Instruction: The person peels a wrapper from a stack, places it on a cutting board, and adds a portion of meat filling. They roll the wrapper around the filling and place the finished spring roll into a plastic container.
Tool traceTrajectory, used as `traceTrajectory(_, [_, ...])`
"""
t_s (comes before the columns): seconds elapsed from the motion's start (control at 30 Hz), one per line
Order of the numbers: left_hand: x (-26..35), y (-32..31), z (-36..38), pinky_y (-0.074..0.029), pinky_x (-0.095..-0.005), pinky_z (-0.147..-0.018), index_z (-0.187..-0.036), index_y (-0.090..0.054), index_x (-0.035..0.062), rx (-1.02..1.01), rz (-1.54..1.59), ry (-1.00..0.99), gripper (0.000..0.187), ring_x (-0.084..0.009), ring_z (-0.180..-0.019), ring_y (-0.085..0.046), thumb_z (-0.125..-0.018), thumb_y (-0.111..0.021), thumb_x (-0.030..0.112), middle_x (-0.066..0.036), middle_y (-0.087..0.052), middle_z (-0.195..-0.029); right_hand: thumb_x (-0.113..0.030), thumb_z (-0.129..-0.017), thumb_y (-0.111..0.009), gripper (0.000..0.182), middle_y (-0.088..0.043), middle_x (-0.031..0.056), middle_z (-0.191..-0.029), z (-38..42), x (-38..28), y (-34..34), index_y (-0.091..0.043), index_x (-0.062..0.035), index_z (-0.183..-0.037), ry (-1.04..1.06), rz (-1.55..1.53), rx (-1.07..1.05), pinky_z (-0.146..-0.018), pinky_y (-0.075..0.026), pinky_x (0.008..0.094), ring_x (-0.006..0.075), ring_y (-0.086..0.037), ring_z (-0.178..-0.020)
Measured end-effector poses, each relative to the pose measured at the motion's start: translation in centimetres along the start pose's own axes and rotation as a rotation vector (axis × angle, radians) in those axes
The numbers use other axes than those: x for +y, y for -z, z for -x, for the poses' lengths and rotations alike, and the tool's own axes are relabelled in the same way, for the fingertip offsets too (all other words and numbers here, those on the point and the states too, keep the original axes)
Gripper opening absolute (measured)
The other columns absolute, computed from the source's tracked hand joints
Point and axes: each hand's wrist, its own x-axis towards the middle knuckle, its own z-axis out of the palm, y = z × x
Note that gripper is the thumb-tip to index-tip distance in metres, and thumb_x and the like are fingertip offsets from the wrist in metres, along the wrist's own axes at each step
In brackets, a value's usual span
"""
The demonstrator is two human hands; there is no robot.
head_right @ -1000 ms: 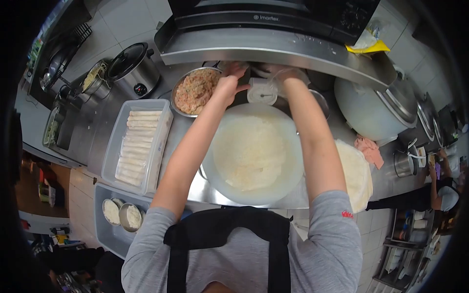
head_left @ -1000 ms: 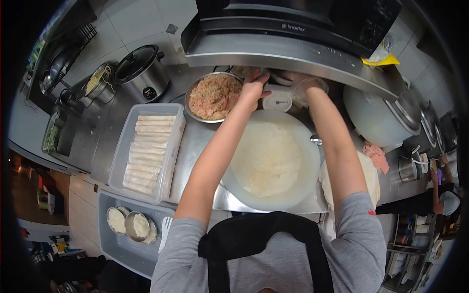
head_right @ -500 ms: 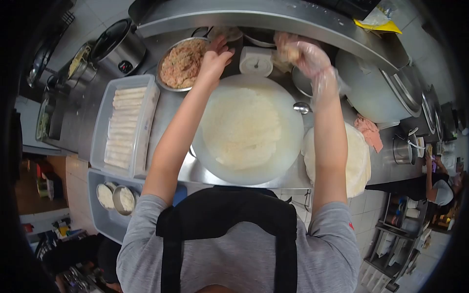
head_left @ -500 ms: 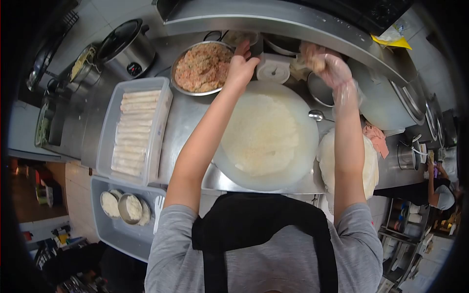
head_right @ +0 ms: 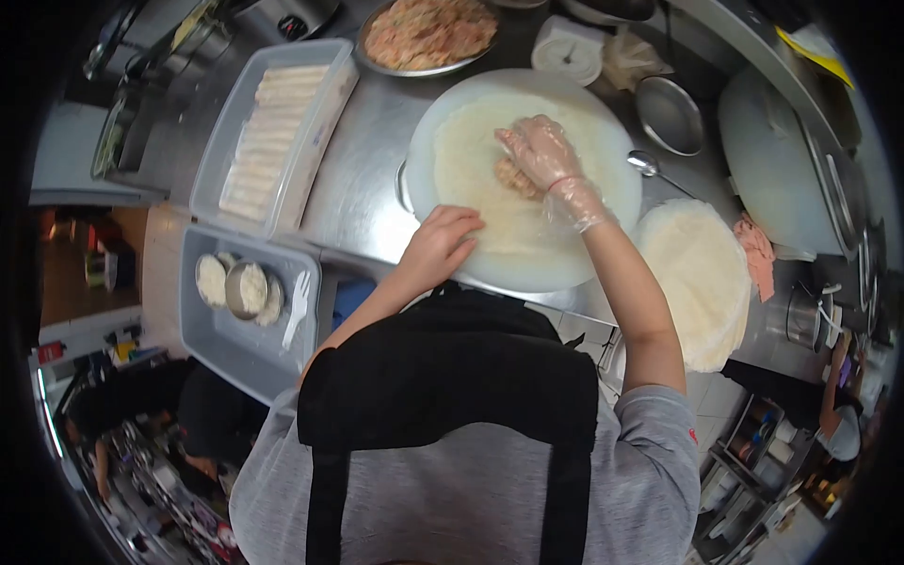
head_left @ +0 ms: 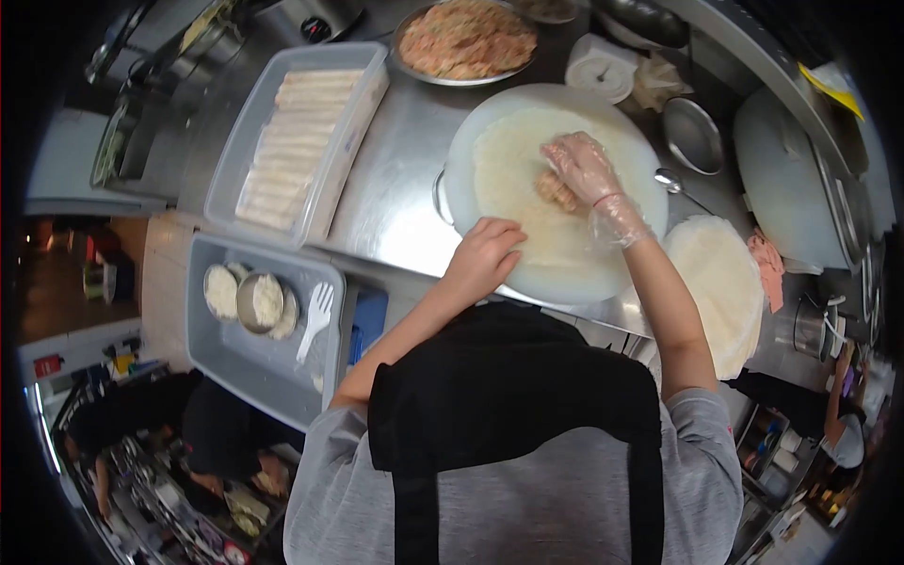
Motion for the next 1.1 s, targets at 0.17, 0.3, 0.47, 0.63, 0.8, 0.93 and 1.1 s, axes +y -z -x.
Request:
traceTrajectory(0.17, [0.1,-0.6,1.1,-0.041,-0.0360,-0.089,-0.100,-0.058,0.0023,0.039,-0.082,-0.063,0.029,-0.0283,-0.106,-0.048,-0.071,-0.061,0.004,-0.011,-0.053,-0.113,-0.027,-0.075,-0.061,0.025,-0.053,0.0147,-0.083,3.3,-2.6,-1.5,-0.057,-0.0042,-0.084,0.291,0.314,0.077,-0.072,-0.043,0.0405,0.0320,-0.052,-0.078])
traceTrajectory(0.3, [0.0,-0.6,1.2,-0.041,-0.0358,-0.089,-0.101,-0.058,0.0024,0.032,-0.096,-0.074,0.029,-0.0281,-0.107,-0.048,-0.071,-0.061,0.005,-0.011,-0.053,-0.114,-0.018,-0.072,-0.065,0.036,-0.051,0.0126,-0.094,2.9,-0.9,-1.4,-0.052,-0.0050,-0.102,0.347,0.297,-0.148,-0.075,-0.043,0.0399,0.0321,-0.050,-0.084])
traceTrajectory(0.47, [0.1,-0.6,1.2,-0.041,-0.0360,-0.088,-0.097,-0.059,0.0000,0.037,-0.085,-0.064,0.027,-0.0276,-0.106,-0.048,-0.071,-0.061,0.006,-0.012,-0.053,-0.110,-0.017,-0.071,-0.066,0.044,-0.050,0.0126,-0.094,2.6,-1.4,0.1,-0.048,-0.0055,-0.109,0.314,0.007,-0.078,-0.078,-0.042,0.0406,0.0327,-0.049,-0.091])
traceTrajectory(0.63, [0.1,-0.4,1.2,-0.041,-0.0360,-0.089,-0.097,-0.059,0.0002,0.029,-0.081,-0.079,0.027,-0.0278,-0.107,-0.047,-0.071,-0.061,0.007,-0.012,-0.053,-0.111,-0.019,-0.067,-0.069,0.050,-0.049,0.0143,-0.098,3.8,0.0,0.9,-0.047,-0.0056,-0.111,0.176,0.212,-0.158,-0.083,-0.040,0.0426,0.0328,-0.048,-0.095])
traceTrajectory(0.8, [-0.3,-0.5,1.2,-0.041,-0.0361,-0.090,-0.102,-0.058,0.0027,0.001,-0.094,-0.068,0.030,-0.0280,-0.108,-0.047,-0.072,-0.060,0.008,-0.010,-0.052,-0.115,-0.026,-0.064,-0.072,0.058,-0.049,0.0155,-0.100,4.2,2.5,-1.7,-0.047,-0.0032,-0.111,0.291,0.171,-0.128,-0.086,-0.039,0.0417,0.0332,-0.048,-0.096])
traceTrajectory(0.93, [-0.3,-0.3,1.1,-0.041,-0.0361,-0.090,-0.103,-0.058,0.0029,-0.015,-0.111,-0.071,0.030,-0.0279,-0.109,-0.046,-0.073,-0.061,0.008,-0.011,-0.051,-0.116,-0.027,-0.068,-0.068,0.054,-0.049,0.0160,-0.100,3.3,-0.5,1.3,-0.049,-0.0033,-0.113,0.206,0.169,-0.130,-0.087,-0.039,0.0406,0.0331,-0.048,-0.098])
traceTrajectory(1.1, [-0.3,-0.3,1.2,-0.040,-0.0361,-0.090,-0.103,-0.057,0.0030,-0.028,-0.119,-0.070,0.031,-0.0280,-0.109,-0.046,-0.073,-0.061,0.009,-0.011,-0.051,-0.116,-0.030,-0.068,-0.067,0.054,-0.049,0.0164,-0.101,2.0,-0.5,0.6,-0.052,-0.0032,-0.112,0.284,0.131,-0.267,-0.088,-0.038,0.0393,0.0331,-0.048,-0.099])
